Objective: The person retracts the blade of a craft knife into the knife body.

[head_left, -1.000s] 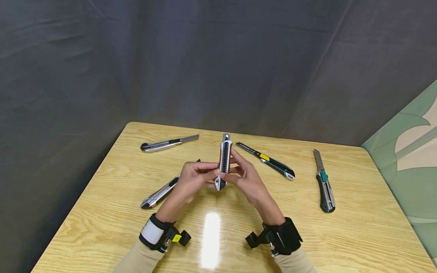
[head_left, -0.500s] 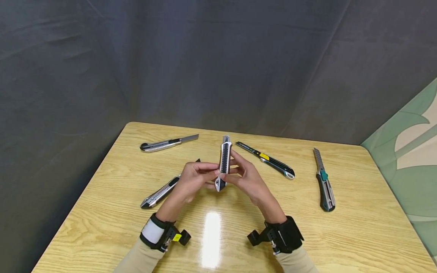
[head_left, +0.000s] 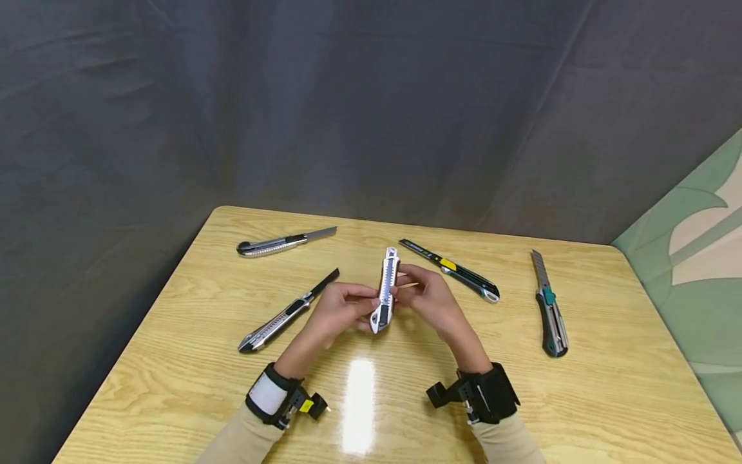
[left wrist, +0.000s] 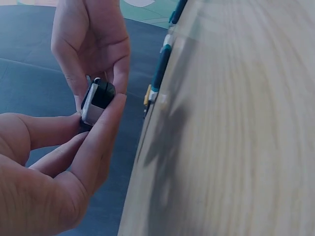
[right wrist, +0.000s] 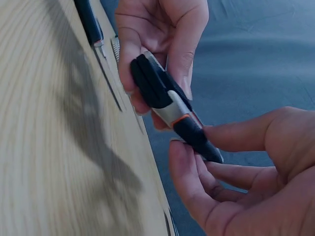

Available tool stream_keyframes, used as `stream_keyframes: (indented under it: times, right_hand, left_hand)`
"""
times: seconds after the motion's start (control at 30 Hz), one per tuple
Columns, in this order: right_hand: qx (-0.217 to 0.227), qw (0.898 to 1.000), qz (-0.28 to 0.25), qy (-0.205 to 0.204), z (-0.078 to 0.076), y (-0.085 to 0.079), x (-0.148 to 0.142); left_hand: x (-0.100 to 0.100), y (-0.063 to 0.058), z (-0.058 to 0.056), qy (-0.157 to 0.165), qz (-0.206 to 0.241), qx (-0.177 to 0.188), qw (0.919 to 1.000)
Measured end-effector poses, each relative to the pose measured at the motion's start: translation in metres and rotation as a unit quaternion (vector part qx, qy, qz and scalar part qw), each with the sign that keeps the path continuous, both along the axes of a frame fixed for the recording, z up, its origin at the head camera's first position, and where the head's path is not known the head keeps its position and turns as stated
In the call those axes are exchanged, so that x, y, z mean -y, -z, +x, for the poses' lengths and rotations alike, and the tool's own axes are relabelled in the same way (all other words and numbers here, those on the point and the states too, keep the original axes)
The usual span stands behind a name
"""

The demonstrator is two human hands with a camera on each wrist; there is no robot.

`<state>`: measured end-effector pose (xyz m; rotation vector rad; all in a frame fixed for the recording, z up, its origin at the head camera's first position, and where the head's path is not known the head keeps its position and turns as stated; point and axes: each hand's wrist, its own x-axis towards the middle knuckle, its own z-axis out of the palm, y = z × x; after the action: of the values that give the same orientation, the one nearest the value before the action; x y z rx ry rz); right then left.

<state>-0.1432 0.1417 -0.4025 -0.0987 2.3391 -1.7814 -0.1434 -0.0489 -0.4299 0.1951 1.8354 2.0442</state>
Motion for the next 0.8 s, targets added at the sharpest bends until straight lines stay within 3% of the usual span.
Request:
stream_keyframes:
  times: [0.23,0.53,0.8]
  right_hand:
    - [0.03,0.999,0.032,0.01,-0.002,0.008,0.0]
    - [0.044,0.992,0.116,0.01,-0.004,0.018,0.003]
    - [0.035,0.985,0.17,0.004,-0.003,0.021,0.006]
  left_hand:
    - [-0.002,0.006,-0.001,0.024,-0.045,0.01,0.9987]
    - [-0.001,0.015,0.0,0.063,-0.09,0.023,0.9936]
    - [0.0,0.013,0.003,0.082,-0.111,0.015,0.9903]
